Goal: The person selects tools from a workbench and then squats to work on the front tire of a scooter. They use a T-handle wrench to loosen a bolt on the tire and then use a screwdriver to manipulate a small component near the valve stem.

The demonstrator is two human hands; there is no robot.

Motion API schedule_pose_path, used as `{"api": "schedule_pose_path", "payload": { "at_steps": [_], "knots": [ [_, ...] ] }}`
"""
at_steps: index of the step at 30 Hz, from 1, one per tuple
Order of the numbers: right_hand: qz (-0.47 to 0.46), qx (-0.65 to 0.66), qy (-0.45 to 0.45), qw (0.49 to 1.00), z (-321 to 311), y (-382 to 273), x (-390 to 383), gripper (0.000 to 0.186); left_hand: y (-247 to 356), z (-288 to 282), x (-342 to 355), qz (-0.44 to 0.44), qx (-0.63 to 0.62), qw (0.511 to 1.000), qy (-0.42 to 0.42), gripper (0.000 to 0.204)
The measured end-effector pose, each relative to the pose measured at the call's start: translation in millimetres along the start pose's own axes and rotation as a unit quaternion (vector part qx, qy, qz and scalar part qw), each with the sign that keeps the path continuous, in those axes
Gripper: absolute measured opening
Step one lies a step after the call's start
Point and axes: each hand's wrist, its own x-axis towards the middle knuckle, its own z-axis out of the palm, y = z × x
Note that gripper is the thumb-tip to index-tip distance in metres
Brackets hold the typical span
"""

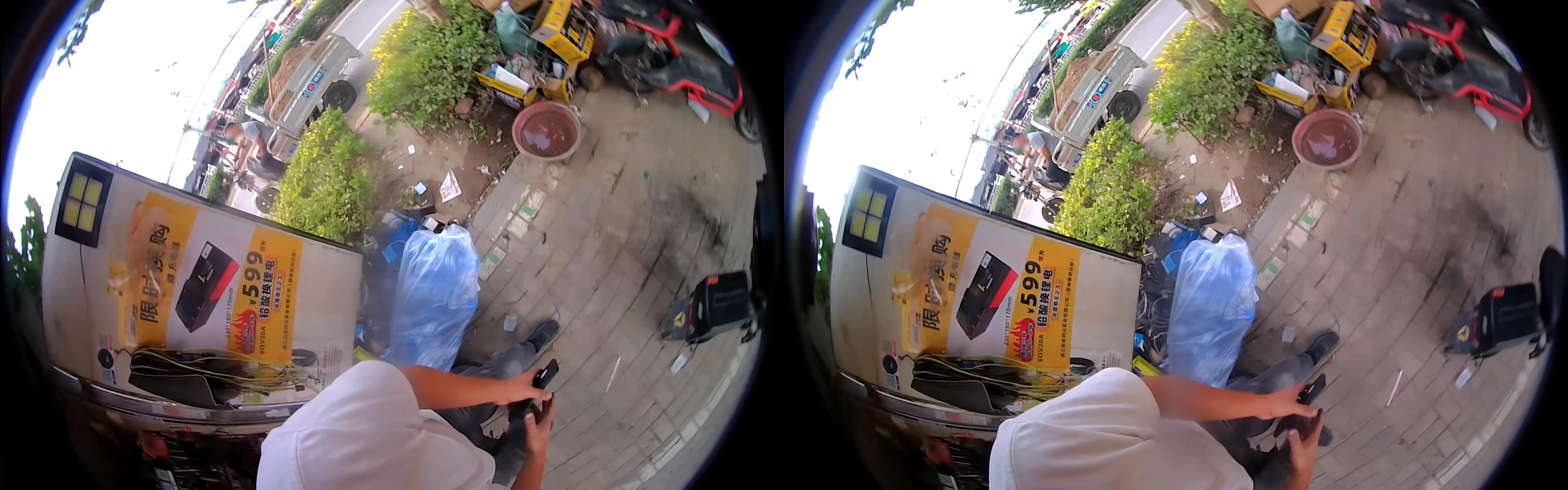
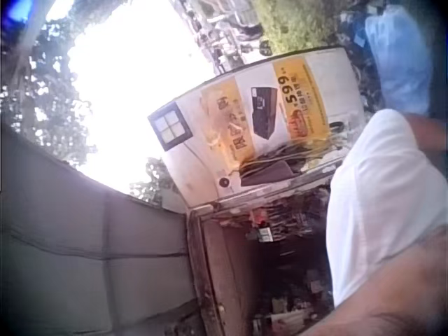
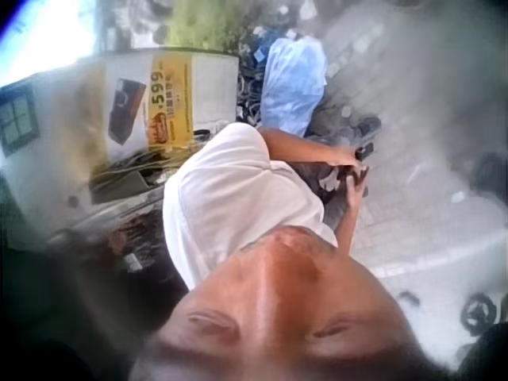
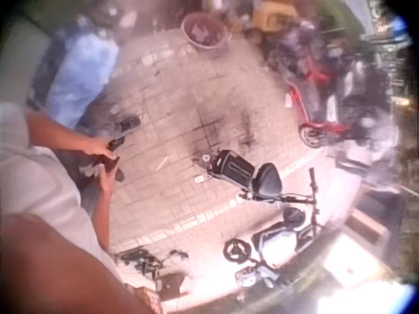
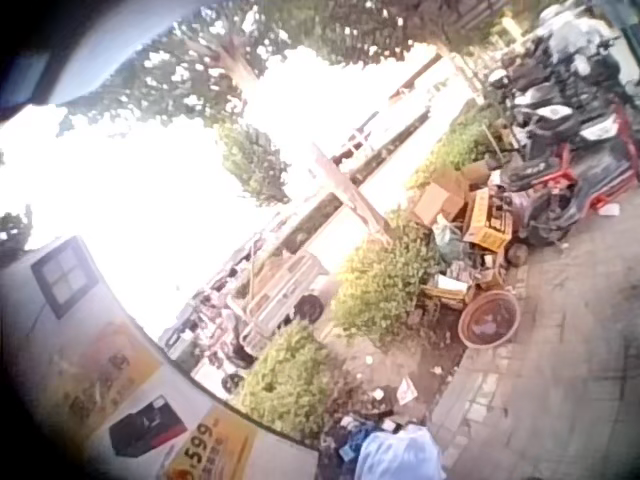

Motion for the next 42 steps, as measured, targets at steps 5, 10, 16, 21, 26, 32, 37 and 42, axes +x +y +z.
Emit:
{"api": "schedule_pose_path", "payload": {
  "at_steps": [5,10,16,21,26,32,37,42],
  "knots": [
    [0.009,-0.172,0.029,0.985,66,-96,-11,0.060,63,17,-68,0.019,-0.010,1.000,0.005,0.094],
    [0.068,-0.268,0.064,0.959,65,-161,-37,0.046,102,17,-79,0.011,-0.117,0.990,-0.083,0.080],
    [-0.025,-0.234,0.165,0.958,76,-182,-45,0.069,134,1,-95,0.050,-0.020,0.992,-0.112,0.042],
    [-0.020,-0.374,0.122,0.919,135,-205,-22,0.092,126,2,-99,0.119,0.125,0.985,-0.003,0.043],
    [0.070,-0.432,0.142,0.888,90,-171,-52,0.096,166,-21,-115,0.000,0.215,0.963,-0.160,0.043],
    [0.418,-0.341,0.156,0.827,44,-111,-248,0.090,91,-76,-58,0.100,0.530,0.829,-0.146,0.066],
    [0.431,-0.081,0.137,0.888,116,-26,-362,0.086,50,-123,-36,0.037,0.617,0.763,-0.189,0.066],
    [0.235,0.127,0.253,0.930,162,24,-370,0.089,70,-91,-16,-0.034,0.730,0.653,-0.198,0.070]
  ]
}}
